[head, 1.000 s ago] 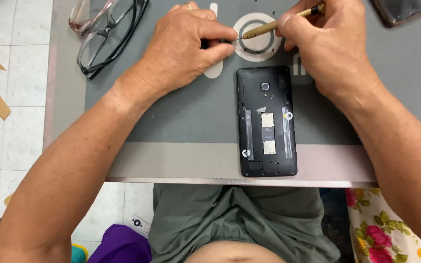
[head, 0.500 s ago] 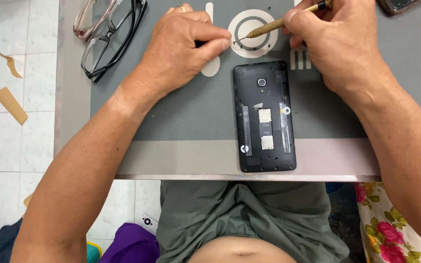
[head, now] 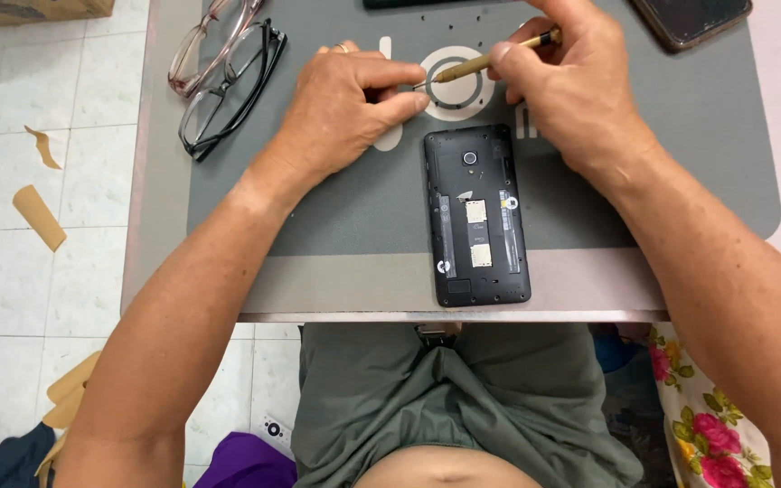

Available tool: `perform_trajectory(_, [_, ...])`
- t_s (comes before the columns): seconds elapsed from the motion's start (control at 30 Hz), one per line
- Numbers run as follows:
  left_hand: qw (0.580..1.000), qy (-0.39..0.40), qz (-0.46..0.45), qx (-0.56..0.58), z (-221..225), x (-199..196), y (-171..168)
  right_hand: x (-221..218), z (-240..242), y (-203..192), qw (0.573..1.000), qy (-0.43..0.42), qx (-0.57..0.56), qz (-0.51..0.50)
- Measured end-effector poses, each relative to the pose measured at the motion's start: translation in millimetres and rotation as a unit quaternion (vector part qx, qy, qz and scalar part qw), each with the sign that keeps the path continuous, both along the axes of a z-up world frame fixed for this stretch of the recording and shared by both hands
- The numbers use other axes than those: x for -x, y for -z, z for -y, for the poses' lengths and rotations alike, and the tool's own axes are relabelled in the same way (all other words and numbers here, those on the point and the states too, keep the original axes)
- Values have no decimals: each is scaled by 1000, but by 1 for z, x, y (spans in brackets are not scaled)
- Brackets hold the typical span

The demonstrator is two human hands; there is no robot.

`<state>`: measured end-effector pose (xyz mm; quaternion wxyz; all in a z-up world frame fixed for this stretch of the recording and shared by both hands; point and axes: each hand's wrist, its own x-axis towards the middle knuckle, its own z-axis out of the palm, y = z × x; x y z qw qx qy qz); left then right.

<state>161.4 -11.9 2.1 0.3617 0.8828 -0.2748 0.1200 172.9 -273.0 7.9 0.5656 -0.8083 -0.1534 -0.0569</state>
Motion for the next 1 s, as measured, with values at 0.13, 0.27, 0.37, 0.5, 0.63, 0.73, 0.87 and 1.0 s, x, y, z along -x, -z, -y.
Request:
perform_trajectory(0.13, [999, -31, 14, -20, 0, -3, 10, -1, -2, 0, 1000, -11, 26, 3])
perform_trajectory(0.27, [999, -26, 14, -42, -3, -6, 12, -2, 1, 2, 999, 6, -1, -38])
perform_trajectory(0.37, [999, -14, 21, -46, -4, -8, 12, -5, 11, 9, 997, 23, -51, -59])
perform_trajectory(0.5, [999, -5, 29, -37, -10, -8, 12, 5, 14, -6, 997, 33, -37, -63])
perform_trajectory(0.63, [994, 11, -83, 75, -19, 1, -6, 8, 16, -10, 996, 33, -54, -68])
perform_trajectory(0.73, [979, -65, -139, 132, -24, 11, -18, 14, 22, -13, 996, 34, -60, -60])
perform_trajectory(0.87, [982, -113, -152, 17, -35, 53, -40, 45, 40, -24, 998, 22, -58, -19])
perform_trajectory(1.0, [996, -16, -84, 4, -27, 128, -25, 91, 46, -31, 996, 66, -53, 9])
